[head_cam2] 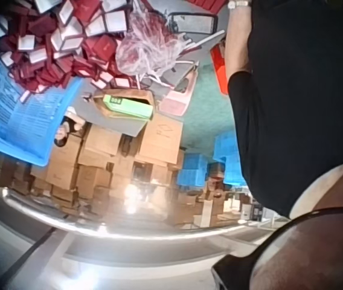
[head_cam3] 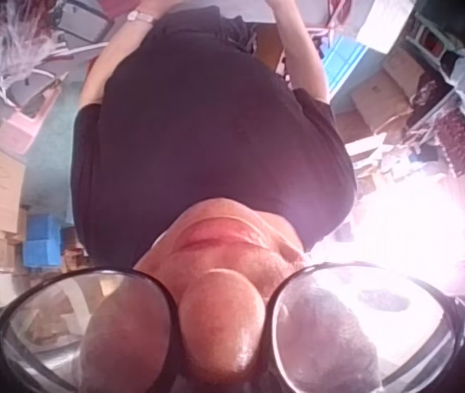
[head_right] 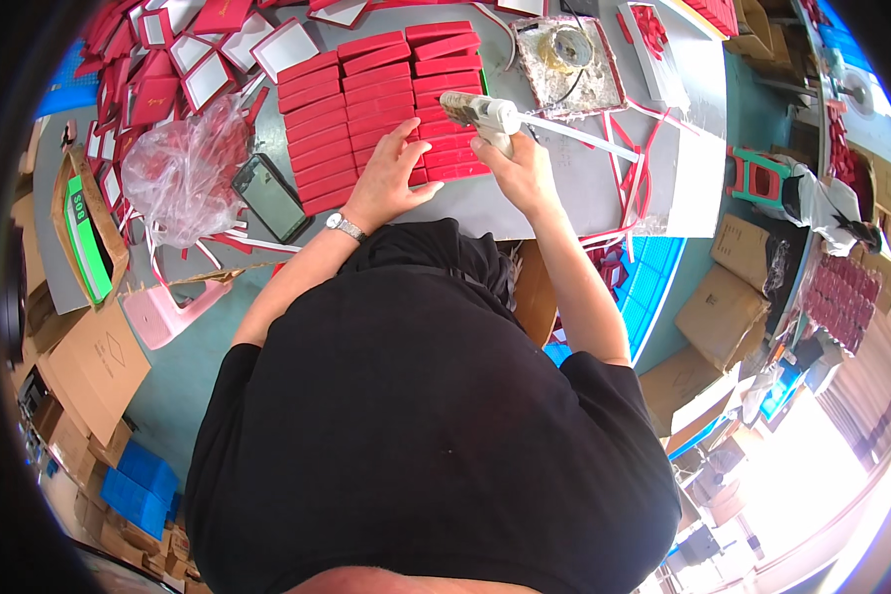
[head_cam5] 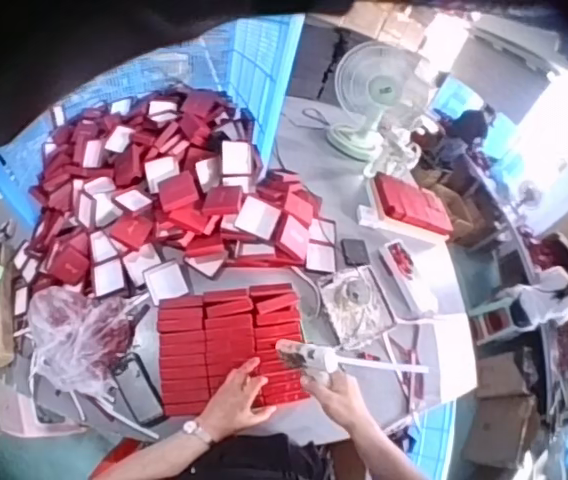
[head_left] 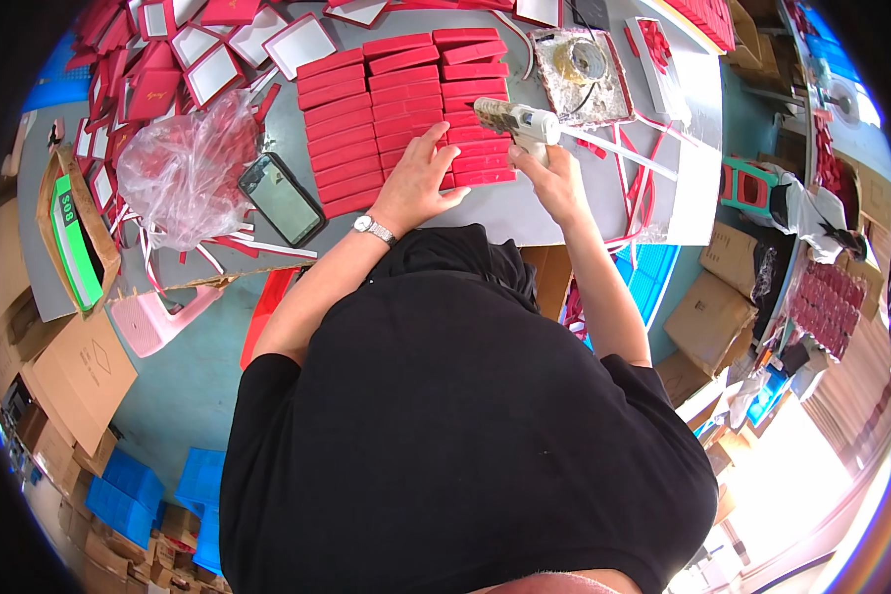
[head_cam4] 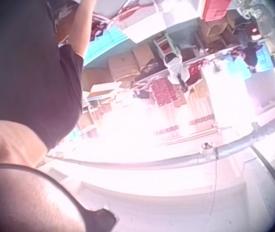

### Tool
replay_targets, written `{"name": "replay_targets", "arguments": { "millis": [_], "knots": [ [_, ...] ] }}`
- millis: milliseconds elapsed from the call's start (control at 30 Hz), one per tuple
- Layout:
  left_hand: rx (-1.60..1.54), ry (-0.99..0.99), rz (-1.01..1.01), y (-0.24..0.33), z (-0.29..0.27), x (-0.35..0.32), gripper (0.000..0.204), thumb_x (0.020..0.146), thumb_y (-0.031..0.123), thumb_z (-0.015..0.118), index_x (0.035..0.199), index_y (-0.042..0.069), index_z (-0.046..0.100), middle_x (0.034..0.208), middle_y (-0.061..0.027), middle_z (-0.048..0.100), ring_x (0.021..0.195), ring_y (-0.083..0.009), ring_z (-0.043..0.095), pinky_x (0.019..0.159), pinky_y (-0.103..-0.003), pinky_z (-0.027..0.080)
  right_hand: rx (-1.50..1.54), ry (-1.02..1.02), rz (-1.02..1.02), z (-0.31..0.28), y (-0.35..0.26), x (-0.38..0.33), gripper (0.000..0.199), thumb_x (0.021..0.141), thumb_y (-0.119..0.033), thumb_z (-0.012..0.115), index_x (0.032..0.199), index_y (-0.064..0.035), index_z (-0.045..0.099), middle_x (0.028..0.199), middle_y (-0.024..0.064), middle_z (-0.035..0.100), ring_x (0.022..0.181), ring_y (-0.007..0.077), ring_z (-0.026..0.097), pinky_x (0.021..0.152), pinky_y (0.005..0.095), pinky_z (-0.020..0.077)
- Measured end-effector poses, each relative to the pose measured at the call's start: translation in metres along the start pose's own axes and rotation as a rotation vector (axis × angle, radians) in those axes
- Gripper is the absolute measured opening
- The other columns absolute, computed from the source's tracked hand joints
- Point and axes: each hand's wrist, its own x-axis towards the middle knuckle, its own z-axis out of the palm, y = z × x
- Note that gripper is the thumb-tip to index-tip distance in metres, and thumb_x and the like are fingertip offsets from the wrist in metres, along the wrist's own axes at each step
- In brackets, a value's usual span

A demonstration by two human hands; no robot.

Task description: Applying glue and assembling small decorative gift boxes.

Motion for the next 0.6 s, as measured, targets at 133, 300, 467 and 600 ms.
{"name": "replay_targets", "arguments": {
  "millis": [133, 300, 467, 600],
  "knots": [
    [-0.005, 0.004, 0.006, 0.000, -0.001, 0.000, 0.055, 0.067, 0.026, 0.075, 0.110, 0.001, 0.050, 0.128, -0.0224, 0.040, 0.099, -0.0346, 0.050, 0.089, -0.041, 0.044, -0.068, -0.011, 0.023, 0.005, -0.003, 0.007, 0.036, 0.082, -0.032, 0.062, 0.097, 0.0001, 0.063, 0.075, 0.0039, 0.063, 0.071, 0.0106, 0.056, 0.064, 0.0276, 0.0440],
    [0.003, 0.003, 0.016, -0.002, 0.000, 0.000, 0.055, 0.067, 0.026, 0.075, 0.109, 0.001, 0.050, 0.128, -0.0224, 0.040, 0.101, -0.0354, 0.050, 0.089, -0.041, 0.044, -0.096, 0.018, 0.027, 0.007, 0.009, 0.011, 0.038, 0.081, -0.035, 0.062, 0.095, 0.0012, 0.063, 0.070, 0.0046, 0.062, 0.066, 0.0116, 0.057, 0.063, 0.0279, 0.0452],
    [-0.003, -0.028, -0.025, -0.003, 0.000, -0.002, 0.057, 0.067, 0.025, 0.078, 0.112, 0.003, 0.050, 0.131, -0.0203, 0.038, 0.110, -0.0366, 0.047, 0.090, -0.040, 0.045, -0.140, 0.048, 0.055, 0.001, 0.012, 0.011, 0.040, 0.080, -0.037, 0.063, 0.095, 0.0009, 0.063, 0.066, 0.0041, 0.060, 0.061, 0.0110, 0.057, 0.058, 0.0268, 0.0456],
    [0.008, -0.025, -0.018, -0.002, 0.001, -0.002, 0.057, 0.067, 0.025, 0.078, 0.112, 0.003, 0.050, 0.131, -0.0200, 0.038, 0.110, -0.0364, 0.047, 0.090, -0.040, 0.045, -0.135, 0.097, 0.056, -0.005, 0.016, 0.011, 0.041, 0.080, -0.038, 0.063, 0.095, 0.0004, 0.063, 0.064, 0.0037, 0.059, 0.059, 0.0103, 0.056, 0.055, 0.0268, 0.0457]
  ]
}}
